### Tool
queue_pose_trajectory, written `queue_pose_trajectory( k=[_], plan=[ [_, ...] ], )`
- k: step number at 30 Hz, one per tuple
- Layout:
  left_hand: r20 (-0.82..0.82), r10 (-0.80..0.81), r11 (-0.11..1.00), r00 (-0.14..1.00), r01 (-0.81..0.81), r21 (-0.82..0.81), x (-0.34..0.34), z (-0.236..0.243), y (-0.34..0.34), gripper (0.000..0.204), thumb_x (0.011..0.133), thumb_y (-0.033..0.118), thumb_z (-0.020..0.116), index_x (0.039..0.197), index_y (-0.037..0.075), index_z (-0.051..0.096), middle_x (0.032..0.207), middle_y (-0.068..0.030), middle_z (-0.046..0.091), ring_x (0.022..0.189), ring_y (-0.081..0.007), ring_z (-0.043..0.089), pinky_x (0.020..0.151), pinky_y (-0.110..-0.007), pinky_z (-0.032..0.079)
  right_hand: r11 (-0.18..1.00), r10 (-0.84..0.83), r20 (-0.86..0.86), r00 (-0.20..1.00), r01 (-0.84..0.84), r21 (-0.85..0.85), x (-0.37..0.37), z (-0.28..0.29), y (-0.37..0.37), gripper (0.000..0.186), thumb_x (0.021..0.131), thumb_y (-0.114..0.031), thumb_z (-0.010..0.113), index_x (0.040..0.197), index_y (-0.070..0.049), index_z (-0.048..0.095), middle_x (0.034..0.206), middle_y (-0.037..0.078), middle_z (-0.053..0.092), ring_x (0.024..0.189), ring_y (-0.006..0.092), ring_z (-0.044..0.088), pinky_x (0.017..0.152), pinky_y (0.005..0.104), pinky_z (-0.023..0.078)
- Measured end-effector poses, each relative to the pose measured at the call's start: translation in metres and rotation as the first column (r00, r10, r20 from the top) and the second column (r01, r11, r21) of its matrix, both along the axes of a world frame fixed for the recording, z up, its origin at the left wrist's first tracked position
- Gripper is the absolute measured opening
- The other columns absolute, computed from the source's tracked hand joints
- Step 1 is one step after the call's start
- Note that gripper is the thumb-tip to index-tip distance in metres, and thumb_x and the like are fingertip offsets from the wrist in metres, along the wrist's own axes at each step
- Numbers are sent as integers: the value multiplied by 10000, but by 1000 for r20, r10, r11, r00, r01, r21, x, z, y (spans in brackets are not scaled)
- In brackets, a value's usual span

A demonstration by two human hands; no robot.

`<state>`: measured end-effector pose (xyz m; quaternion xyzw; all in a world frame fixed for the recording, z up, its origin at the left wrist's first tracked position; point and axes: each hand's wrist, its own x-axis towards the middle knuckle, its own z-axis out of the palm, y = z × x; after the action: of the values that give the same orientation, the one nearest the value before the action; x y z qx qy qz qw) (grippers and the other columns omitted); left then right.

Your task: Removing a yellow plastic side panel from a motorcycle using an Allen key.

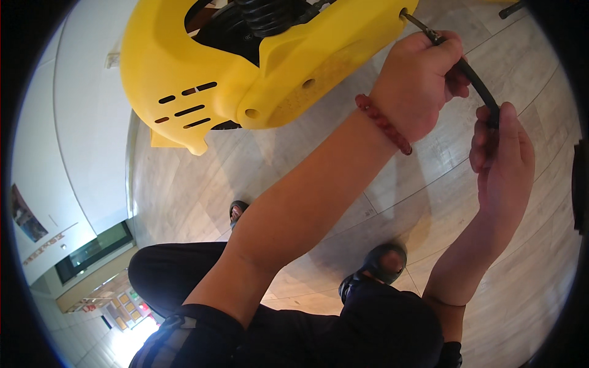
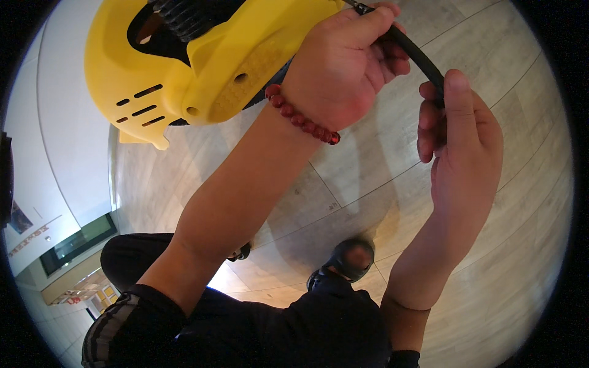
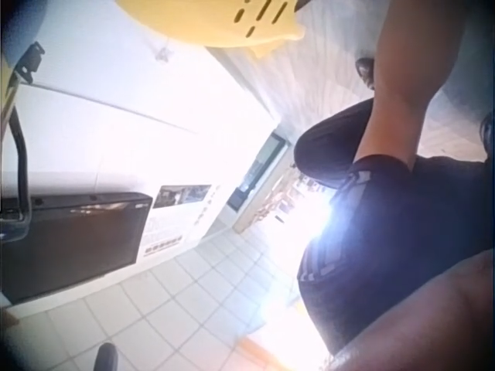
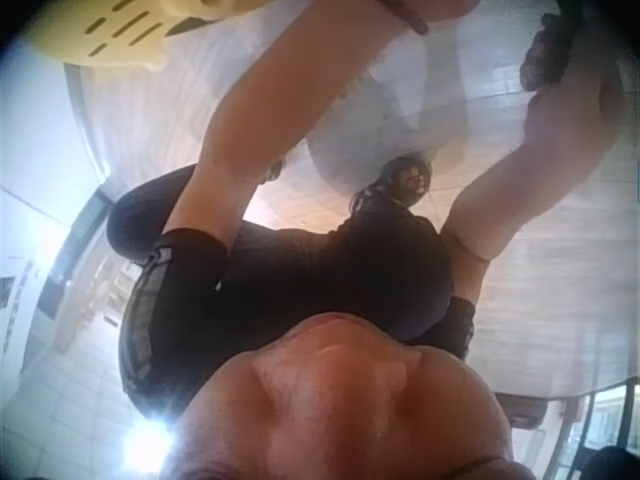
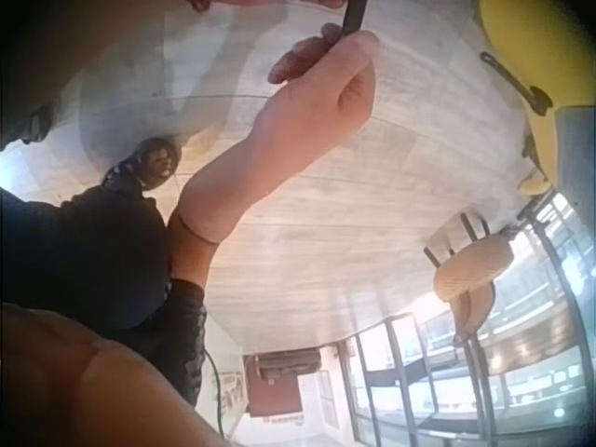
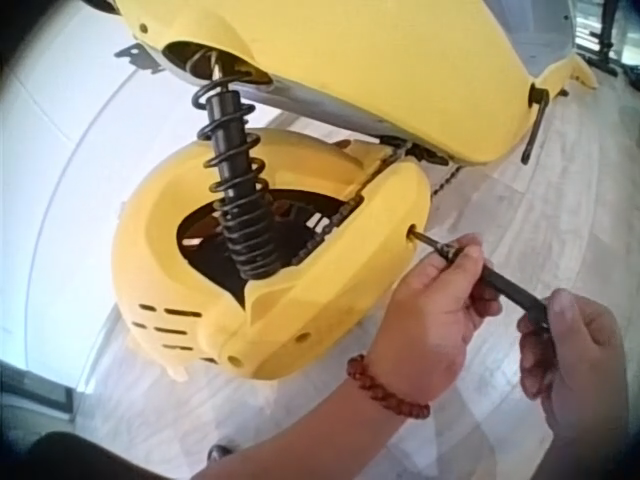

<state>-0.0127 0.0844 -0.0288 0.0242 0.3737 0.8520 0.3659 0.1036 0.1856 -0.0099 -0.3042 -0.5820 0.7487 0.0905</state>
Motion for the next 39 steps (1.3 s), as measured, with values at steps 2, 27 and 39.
queue_pose_trajectory(
  k=[2, 27, 39],
  plan=[
    [-28, -25, 998, 999, 23, -62, 2, 4, -4, 137, 878, 127, 530, 867, -9, 542, 775, -63, 555, 653, -162, 556, 601, -280, 467, 969, -47, -136, 990, 79, 236, -5, -9, -4, 244, 891, -223, 581, 960, 8, 618, 693, 17, 537, 584, 83, 488, 545, 194, 394],
    [59, -158, 987, 986, 156, 36, -7, -4, -12, 199, 942, 163, 464, 1089, 33, 497, 920, -69, 602, 828, -188, 571, 790, -319, 467, 815, 191, -232, 954, -22, 579, -3, -4, 1, 327, 924, -221, 529, 1168, -10, 582, 710, -9, 514, 536, 52, 408, 501, 189, 329],
    [-36, -113, 990, 993, 110, -91, -7, -4, -7, 201, 926, 148, 507, 1062, 1, 508, 856, -63, 602, 754, -174, 578, 722, -296, 483, 936, -54, -136, 989, 3, -353, -8, 10, -11, 457, 975, -325, 393, 1181, 64, 514, 697, 60, 568, 514, 87, 477, 468, 211, 383]
  ],
)
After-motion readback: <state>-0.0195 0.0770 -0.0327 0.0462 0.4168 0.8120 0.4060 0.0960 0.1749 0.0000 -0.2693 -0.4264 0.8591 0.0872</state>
